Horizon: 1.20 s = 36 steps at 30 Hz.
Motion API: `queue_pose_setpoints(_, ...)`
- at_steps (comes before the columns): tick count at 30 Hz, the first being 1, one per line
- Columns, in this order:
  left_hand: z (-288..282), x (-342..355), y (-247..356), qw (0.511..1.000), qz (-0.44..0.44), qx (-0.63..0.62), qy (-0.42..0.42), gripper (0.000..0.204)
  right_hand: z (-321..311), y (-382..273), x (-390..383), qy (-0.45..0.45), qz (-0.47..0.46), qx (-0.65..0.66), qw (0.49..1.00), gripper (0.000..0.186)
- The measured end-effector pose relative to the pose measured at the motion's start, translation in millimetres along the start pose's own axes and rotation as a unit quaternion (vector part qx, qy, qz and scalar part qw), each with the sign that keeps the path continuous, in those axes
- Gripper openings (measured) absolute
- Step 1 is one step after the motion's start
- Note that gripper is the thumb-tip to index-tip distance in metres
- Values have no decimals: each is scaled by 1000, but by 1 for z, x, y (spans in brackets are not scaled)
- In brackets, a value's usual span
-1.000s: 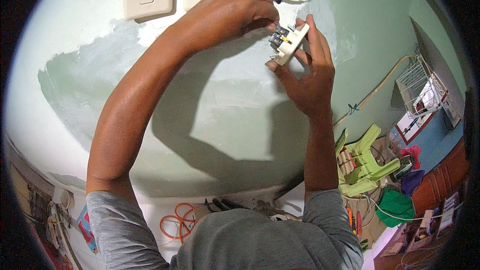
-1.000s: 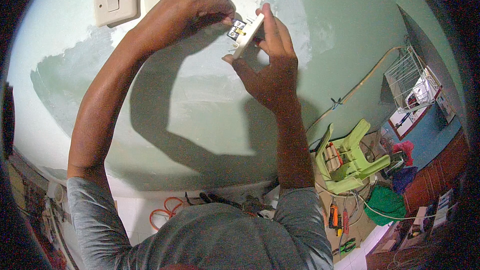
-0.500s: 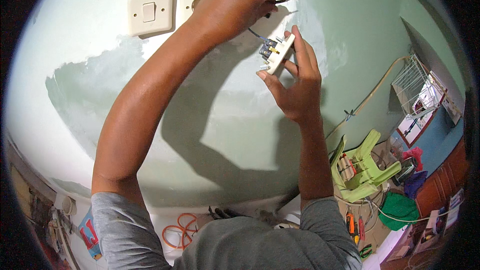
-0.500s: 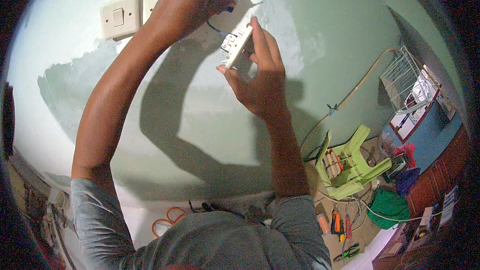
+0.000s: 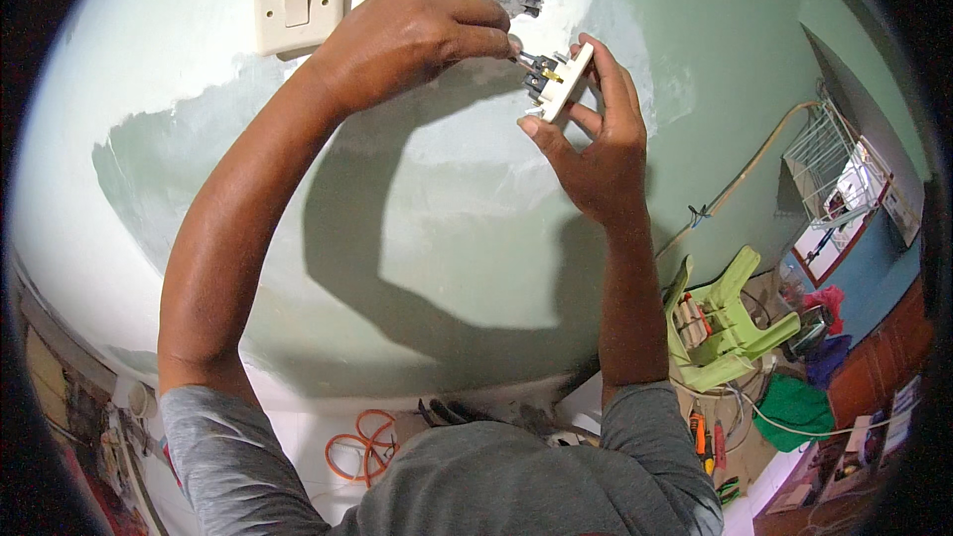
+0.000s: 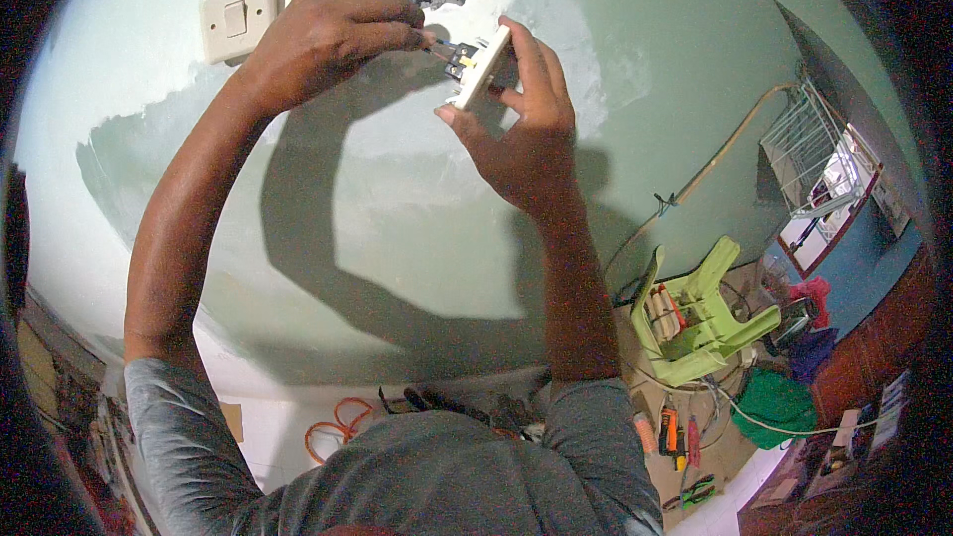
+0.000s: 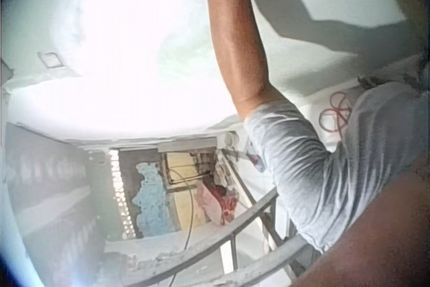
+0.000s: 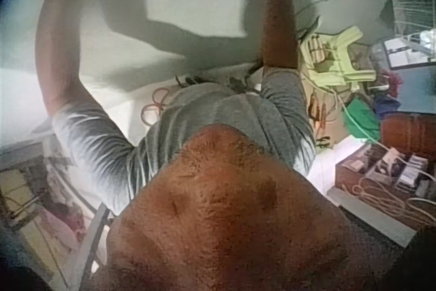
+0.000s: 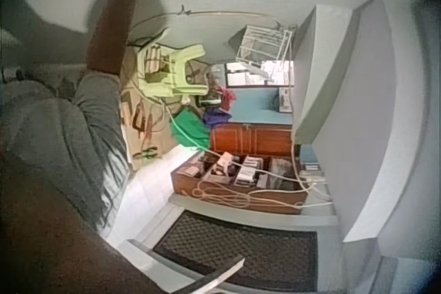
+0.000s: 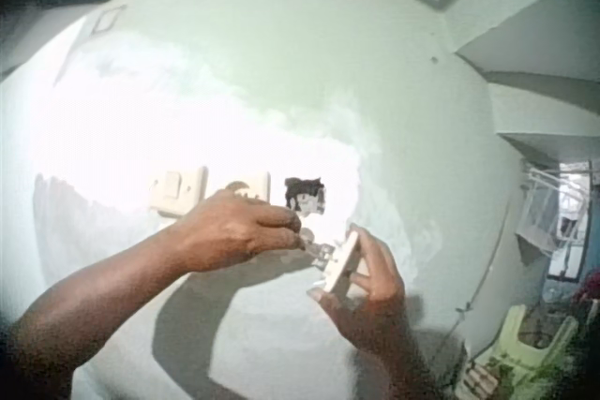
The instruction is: The person strips the insulation from two wires using pliers, then uses a screwdriver to connect the wires to a wall socket. They mount the socket into the wall and secure it with screws.
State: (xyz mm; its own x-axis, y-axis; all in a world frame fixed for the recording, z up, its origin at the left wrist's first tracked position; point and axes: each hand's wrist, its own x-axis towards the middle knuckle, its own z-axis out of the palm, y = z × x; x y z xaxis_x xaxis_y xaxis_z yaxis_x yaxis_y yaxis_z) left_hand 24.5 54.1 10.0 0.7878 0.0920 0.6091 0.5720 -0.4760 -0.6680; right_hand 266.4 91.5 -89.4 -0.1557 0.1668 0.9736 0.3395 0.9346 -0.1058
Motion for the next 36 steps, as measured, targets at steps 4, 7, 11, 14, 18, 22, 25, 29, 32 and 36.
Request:
queue_pose_setpoints(4, 3, -4, -2, 998, 30, 50, -6, 26, 2, -1, -1, 4, 5, 23, 1000, 89)
queue_pose_setpoints(7, 0, 0, 1, 998, 32, 57, -18, 24, 2, 2, -1, 3, -3, 2, 1000, 88)
queue_pose_setpoints(11, 3, 2, -3, 998, 43, 37, -1, 21, 3, 1, -1, 5, 17, 41, 999, 88)
queue_pose_setpoints(14, 4, 1, -7, 997, 53, 0, 47, 16, 4, -1, -1, 3, 31, 55, 998, 88)
queue_pose_setpoints(18, -2, 8, -9, 991, -45, -79, -97, 29, 0, -4, 0, -3, 56, 71, 996, 89)
queue_pose_setpoints(22, -1, 0, -6, 999, -14, -29, 2, 30, 3, -2, -2, -4, 57, 90, 994, 89)
queue_pose_setpoints(25, 1, 1, -1, 999, -29, -25, 16, 30, 3, -4, -2, -4, 57, 76, 995, 89)
queue_pose_setpoints(29, -1, 9, 6, 999, -25, -25, 27, 28, 4, -1, -3, -3, 51, 81, 995, 88)
queue_pose_setpoints(32, 0, 9, 8, 999, -26, -15, 33, 27, 3, 0, -1, -8, 42, 82, 996, 87)
queue_pose_setpoints(36, 4, 8, 7, 999, -22, 18, 34, 26, 3, 3, -2, -16, 45, 70, 996, 87)
